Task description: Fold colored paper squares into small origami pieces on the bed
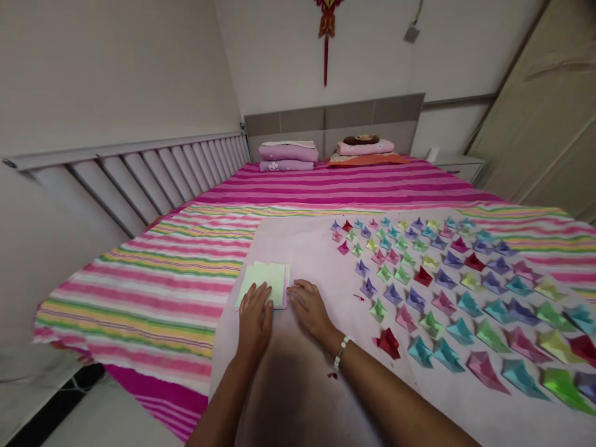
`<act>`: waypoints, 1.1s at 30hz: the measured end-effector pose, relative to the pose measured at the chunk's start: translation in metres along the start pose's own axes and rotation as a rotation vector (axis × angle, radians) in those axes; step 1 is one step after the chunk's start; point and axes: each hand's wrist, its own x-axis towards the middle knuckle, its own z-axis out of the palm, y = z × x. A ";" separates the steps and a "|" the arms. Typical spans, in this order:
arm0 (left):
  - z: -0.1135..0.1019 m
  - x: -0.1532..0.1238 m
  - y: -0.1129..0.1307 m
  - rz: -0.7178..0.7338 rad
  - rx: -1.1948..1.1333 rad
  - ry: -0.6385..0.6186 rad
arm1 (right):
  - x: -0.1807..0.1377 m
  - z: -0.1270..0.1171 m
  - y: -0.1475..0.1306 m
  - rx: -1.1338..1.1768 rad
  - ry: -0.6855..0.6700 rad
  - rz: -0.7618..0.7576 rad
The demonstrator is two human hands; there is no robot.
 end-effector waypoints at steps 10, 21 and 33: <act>0.017 -0.005 -0.040 -0.077 0.111 -0.240 | -0.009 0.025 0.006 0.020 0.019 0.042; 0.017 -0.005 -0.038 -0.075 0.151 -0.254 | -0.011 0.027 0.008 -0.034 0.013 0.017; 0.016 -0.003 -0.036 -0.088 0.160 -0.269 | -0.011 0.025 0.004 -0.045 0.016 0.007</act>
